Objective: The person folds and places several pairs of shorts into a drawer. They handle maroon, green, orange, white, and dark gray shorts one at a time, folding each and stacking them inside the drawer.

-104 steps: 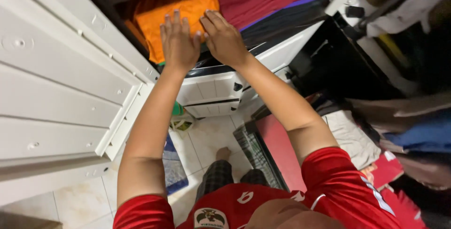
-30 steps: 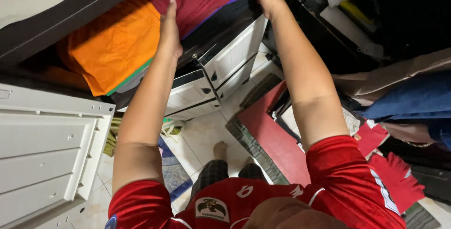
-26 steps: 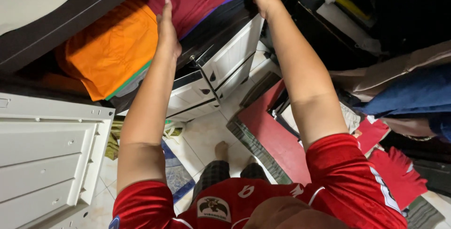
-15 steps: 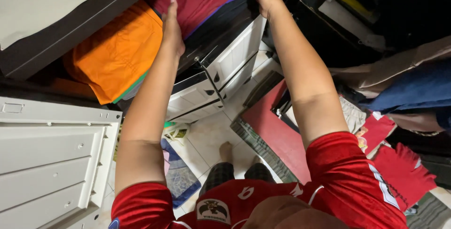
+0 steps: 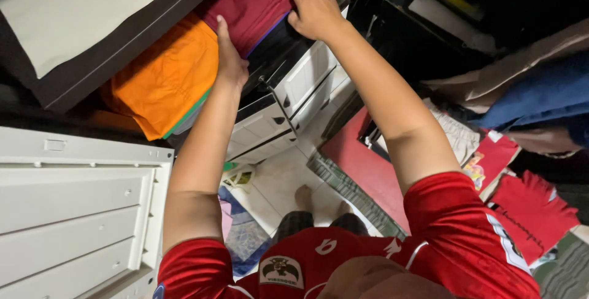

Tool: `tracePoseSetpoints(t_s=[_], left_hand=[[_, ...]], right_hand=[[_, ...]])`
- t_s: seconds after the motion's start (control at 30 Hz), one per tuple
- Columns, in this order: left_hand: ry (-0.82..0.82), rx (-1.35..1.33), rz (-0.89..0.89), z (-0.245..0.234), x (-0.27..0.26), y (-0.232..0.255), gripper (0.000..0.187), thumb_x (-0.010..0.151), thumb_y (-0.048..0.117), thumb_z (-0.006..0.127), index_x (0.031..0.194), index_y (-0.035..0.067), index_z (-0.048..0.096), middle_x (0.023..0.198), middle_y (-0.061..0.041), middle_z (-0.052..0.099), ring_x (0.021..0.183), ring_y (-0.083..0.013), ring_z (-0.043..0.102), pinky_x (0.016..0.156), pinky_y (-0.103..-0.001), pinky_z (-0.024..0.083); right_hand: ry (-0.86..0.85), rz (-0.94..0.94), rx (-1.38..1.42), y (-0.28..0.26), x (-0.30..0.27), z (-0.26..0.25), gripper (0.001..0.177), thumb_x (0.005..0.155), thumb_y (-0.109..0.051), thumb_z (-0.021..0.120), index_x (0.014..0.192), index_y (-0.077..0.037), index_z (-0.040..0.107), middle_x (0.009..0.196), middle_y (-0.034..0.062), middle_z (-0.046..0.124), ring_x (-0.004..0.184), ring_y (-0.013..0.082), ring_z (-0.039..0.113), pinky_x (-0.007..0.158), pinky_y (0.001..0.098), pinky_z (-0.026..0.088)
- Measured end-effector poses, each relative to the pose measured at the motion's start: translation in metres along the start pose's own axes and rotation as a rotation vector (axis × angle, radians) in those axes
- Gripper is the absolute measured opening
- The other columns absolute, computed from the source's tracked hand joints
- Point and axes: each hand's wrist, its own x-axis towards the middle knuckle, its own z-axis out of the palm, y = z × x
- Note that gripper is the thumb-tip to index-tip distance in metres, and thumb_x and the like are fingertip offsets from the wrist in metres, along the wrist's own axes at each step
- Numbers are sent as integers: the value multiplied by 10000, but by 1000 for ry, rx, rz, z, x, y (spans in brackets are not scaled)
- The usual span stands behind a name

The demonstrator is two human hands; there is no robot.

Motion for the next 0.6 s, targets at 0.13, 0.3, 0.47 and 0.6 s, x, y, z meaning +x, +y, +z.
tracePoseSetpoints(t_s=[0.13, 0.3, 0.47, 0.6], left_hand=[[-123, -9, -6, -21, 2, -7, 1053, 690, 773, 387, 1605, 281, 217, 1710, -35, 230, 1570, -320, 207, 1203, -598, 139], [79, 609, 441, -46, 25, -56, 889, 1011, 577, 297, 1561, -102, 129, 1666, -267, 106, 1566, -330, 130, 1268, -368, 71], [186, 1034, 1420, -18, -40, -47, 813, 1121, 675, 281, 1671, 231, -121, 1746, -140, -131, 1631, -471, -39, 1327, -679, 191], [18, 1193, 1337, 12, -71, -50, 926, 1016, 725, 139, 1466, -30, 434, 1686, -187, 45, 1572, -455, -1, 1297, -668, 73]], right_hand=[[-92, 126, -18, -3, -2, 13, 947, 813, -135, 760, 1593, -50, 228, 1591, 284, 322, 1479, 490, 244, 1207, 627, 85], [-114, 238, -78, -18, -22, 10, 1045, 843, -173, 798, 1642, -84, 130, 1675, 262, 124, 1557, 479, 101, 1263, 636, 93], [-74, 260, -25, -25, -64, 7, 1078, 878, -190, 808, 1677, -117, 89, 1708, 190, -46, 1598, 425, -2, 1289, 659, 137], [-87, 326, -69, -29, -104, 2, 1080, 846, -198, 814, 1664, -99, 116, 1700, 211, -22, 1598, 417, 34, 1290, 612, 140]])
